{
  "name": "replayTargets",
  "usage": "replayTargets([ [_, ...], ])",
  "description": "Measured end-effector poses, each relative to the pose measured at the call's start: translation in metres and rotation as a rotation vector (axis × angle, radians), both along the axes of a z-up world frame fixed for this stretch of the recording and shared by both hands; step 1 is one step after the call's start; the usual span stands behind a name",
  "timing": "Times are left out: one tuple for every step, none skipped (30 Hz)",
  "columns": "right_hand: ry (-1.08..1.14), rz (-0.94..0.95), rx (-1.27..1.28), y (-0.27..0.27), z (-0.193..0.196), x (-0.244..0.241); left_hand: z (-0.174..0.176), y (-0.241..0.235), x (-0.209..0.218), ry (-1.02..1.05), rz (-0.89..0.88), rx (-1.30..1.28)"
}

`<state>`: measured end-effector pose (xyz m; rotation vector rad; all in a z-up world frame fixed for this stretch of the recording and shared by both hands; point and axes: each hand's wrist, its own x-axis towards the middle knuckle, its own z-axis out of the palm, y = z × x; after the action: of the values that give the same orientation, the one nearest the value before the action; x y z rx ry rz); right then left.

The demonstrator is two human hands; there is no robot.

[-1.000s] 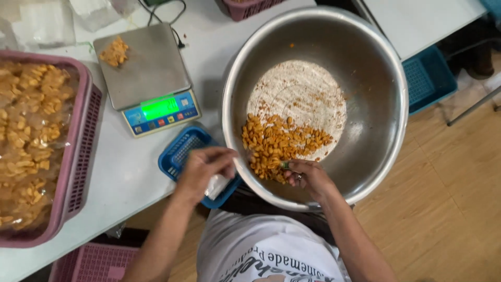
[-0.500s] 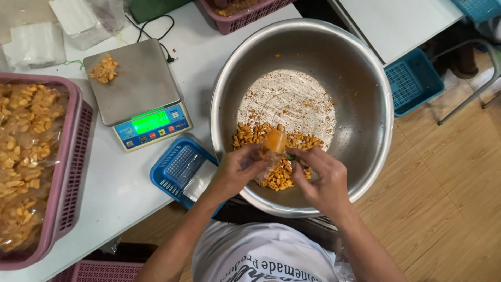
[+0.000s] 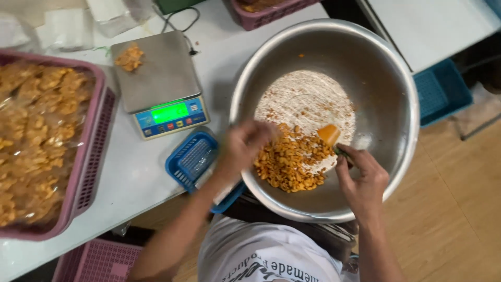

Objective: The person scoops orange snack pieces from a large metal bowl using a small orange scoop and places them onto a digital scale. After weighing, the person transfers the snacks into a small plastic bag and sets the bag aside in a blue basket.

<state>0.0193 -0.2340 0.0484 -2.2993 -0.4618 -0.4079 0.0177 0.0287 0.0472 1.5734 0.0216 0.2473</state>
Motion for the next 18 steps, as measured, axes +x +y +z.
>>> replayTargets([
  [0.038, -0.016, -0.027, -0.002, -0.009, -0.001, 0.02, 0.019, 0.005, -0.051, 0.085, 0.059],
  [0.041, -0.003, -0.024, -0.002, -0.018, -0.004, 0.005, 0.048, 0.028, -0.048, 0.098, 0.062],
  [0.074, -0.006, -0.04, -0.001, -0.026, -0.005, -0.01, 0.077, 0.051, -0.204, 0.17, 0.197],
  [0.106, -0.01, -0.056, -0.001, -0.035, -0.006, -0.024, 0.107, 0.073, -0.359, 0.24, 0.334],
  [0.101, 0.0, -0.053, 0.0, -0.038, -0.007, -0.041, 0.132, 0.087, -0.363, 0.25, 0.338],
  [0.173, -0.003, -0.084, 0.0, -0.042, -0.007, -0.058, 0.158, 0.1, -0.336, 0.343, 0.585],
  [0.248, -0.007, -0.117, -0.001, -0.045, -0.009, -0.076, 0.183, 0.112, -0.3, 0.432, 0.831],
  [0.245, 0.002, -0.117, 0.0, -0.048, -0.009, -0.09, 0.192, 0.108, -0.299, 0.441, 0.834],
  [0.257, -0.005, -0.124, 0.0, -0.05, -0.008, -0.105, 0.2, 0.106, -0.247, 0.453, 1.003],
  [0.268, -0.011, -0.13, 0.0, -0.052, -0.006, -0.119, 0.208, 0.104, -0.192, 0.462, 1.171],
  [0.263, -0.007, -0.128, 0.0, -0.052, -0.005, -0.122, 0.217, 0.101, -0.195, 0.468, 1.173],
  [0.28, -0.013, -0.143, 0.0, -0.053, -0.003, -0.126, 0.226, 0.098, -0.074, 0.567, 1.429],
  [0.303, -0.022, -0.158, -0.001, -0.054, -0.006, -0.132, 0.233, 0.092, 0.06, 0.656, 1.682],
  [0.304, -0.023, -0.157, 0.0, -0.056, -0.004, -0.133, 0.25, 0.093, 0.06, 0.656, 1.683],
  [0.318, -0.021, -0.166, -0.001, -0.057, -0.004, -0.138, 0.265, 0.092, -0.012, 0.795, 1.432],
  [0.332, -0.02, -0.174, -0.002, -0.058, -0.004, -0.142, 0.279, 0.091, -0.081, 0.92, 1.175],
  [0.329, -0.024, -0.174, -0.003, -0.062, -0.004, -0.127, 0.28, 0.085, -0.085, 0.919, 1.172],
  [0.334, -0.021, -0.169, -0.004, -0.065, -0.003, -0.111, 0.28, 0.08, -0.147, 0.827, 0.97],
])
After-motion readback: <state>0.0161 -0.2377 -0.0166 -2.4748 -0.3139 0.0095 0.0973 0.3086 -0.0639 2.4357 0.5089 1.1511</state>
